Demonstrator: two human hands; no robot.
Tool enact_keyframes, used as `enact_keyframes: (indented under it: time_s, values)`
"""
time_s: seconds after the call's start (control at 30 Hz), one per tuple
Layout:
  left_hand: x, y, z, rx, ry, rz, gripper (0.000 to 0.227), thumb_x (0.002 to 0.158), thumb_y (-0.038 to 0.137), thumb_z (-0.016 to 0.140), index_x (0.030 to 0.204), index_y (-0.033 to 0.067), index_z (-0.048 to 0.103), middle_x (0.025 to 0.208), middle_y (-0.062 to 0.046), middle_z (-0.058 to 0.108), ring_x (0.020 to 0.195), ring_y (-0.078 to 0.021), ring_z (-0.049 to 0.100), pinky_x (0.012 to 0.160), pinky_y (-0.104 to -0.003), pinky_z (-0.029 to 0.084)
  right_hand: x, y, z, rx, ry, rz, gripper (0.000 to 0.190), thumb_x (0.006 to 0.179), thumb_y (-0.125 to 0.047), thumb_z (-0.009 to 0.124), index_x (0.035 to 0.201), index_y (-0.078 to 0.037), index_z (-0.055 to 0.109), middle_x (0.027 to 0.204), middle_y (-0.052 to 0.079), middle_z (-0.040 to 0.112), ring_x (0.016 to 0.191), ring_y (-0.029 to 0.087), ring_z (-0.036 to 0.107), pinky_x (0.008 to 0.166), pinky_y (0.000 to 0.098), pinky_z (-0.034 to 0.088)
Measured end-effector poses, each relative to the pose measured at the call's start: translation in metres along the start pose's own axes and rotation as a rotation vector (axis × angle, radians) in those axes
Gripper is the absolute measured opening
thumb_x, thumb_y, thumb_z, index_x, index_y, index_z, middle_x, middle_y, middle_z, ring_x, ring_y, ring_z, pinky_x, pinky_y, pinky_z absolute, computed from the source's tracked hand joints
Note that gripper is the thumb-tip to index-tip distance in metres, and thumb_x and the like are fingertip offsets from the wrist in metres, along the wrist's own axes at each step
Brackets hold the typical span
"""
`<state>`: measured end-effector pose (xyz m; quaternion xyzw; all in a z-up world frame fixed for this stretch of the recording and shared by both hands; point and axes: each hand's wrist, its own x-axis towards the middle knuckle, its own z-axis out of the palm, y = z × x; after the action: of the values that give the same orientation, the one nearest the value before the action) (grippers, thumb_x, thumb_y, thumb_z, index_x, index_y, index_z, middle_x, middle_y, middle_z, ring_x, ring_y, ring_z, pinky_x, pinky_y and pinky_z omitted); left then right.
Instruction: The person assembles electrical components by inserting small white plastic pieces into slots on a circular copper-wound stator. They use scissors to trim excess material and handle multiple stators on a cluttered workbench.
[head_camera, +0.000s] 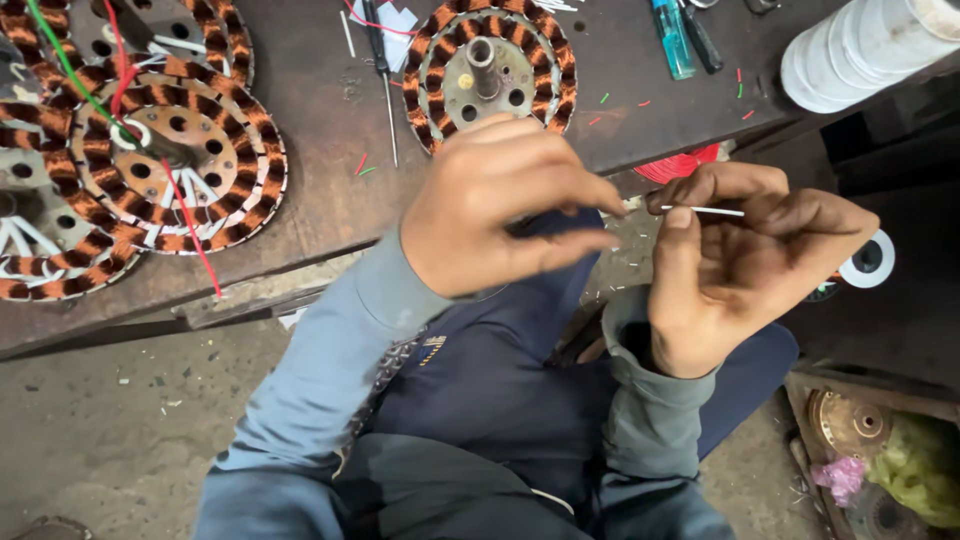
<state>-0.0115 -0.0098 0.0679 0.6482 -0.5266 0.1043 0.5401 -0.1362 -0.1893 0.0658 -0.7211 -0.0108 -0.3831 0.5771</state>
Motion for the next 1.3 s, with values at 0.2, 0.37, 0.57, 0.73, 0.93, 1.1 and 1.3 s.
enact_keyframes:
  time_s: [0.2,0.37,0.57,0.73,0.93,1.1,1.3]
  values:
    - [0.013,0.016,0.018,0.048,0.121,-0.002,0.029,0.091,0.016,0.091,0.114,0.0150,0.074,0.096,0.000,0.064,0.084,-0.0217,0.057,0.075,-0.034,0.046,0.000,-0.002,-0.004,0.031,0.031,-0.009,0.047,0.112,0.004,0.074,0.117,-0.010,0.029,0.099,0.015,0.054,0.087,0.016,0.058,0.081,0.0245,0.052]
    - [0.015,0.019,0.024,0.051,0.171,-0.045,0.025,0.094,0.016,0.087,0.114,0.0130,0.073,0.098,-0.001,0.065,0.087,-0.0215,0.058,0.076,-0.033,0.047,0.002,-0.006,-0.005,0.042,0.026,0.001,0.050,0.112,0.008,0.074,0.118,-0.012,0.029,0.103,0.016,0.055,0.089,0.017,0.060,0.083,0.0248,0.054]
    - [0.014,0.022,0.027,0.091,0.195,-0.113,0.020,0.096,0.019,0.083,0.111,0.0100,0.072,0.101,-0.002,0.065,0.092,-0.0230,0.060,0.080,-0.034,0.049,0.000,-0.011,-0.005,-0.025,0.026,0.030,0.063,0.106,0.018,0.078,0.126,-0.011,0.027,0.104,0.013,0.052,0.093,0.018,0.063,0.086,0.0276,0.058]
    - [0.013,0.016,0.027,0.012,0.200,-0.138,0.017,0.100,0.019,0.079,0.114,0.0115,0.072,0.103,0.000,0.070,0.097,-0.0201,0.064,0.085,-0.032,0.052,0.004,-0.011,-0.005,0.008,0.021,0.049,0.065,0.103,0.021,0.081,0.124,-0.011,0.029,0.107,0.006,0.042,0.093,0.016,0.061,0.086,0.0285,0.060]
    - [0.010,0.017,0.020,0.019,0.159,-0.182,0.026,0.098,0.023,0.077,0.121,0.0101,0.071,0.104,0.002,0.075,0.099,-0.0176,0.069,0.089,-0.031,0.047,0.002,-0.012,-0.004,0.006,-0.002,0.101,0.064,0.101,0.021,0.077,0.125,-0.011,0.027,0.104,0.010,0.048,0.094,0.016,0.060,0.090,0.0284,0.058]
    - [0.010,0.020,0.017,0.049,0.145,-0.174,0.030,0.098,0.023,0.078,0.124,0.0107,0.070,0.106,0.003,0.076,0.104,-0.0159,0.069,0.093,-0.030,0.044,0.003,-0.014,0.000,-0.012,-0.064,0.093,0.062,0.104,0.022,0.076,0.121,-0.011,0.027,0.102,0.009,0.048,0.092,0.017,0.062,0.087,0.0273,0.055]
    - [0.005,0.019,0.012,0.154,0.157,-0.170,0.022,0.095,0.022,0.080,0.113,0.0115,0.073,0.101,-0.001,0.074,0.105,-0.0193,0.069,0.091,-0.032,0.043,0.009,-0.019,0.002,0.000,0.019,0.160,0.061,0.099,0.019,0.076,0.119,-0.010,0.027,0.108,0.007,0.044,0.094,0.012,0.058,0.090,0.0254,0.057]
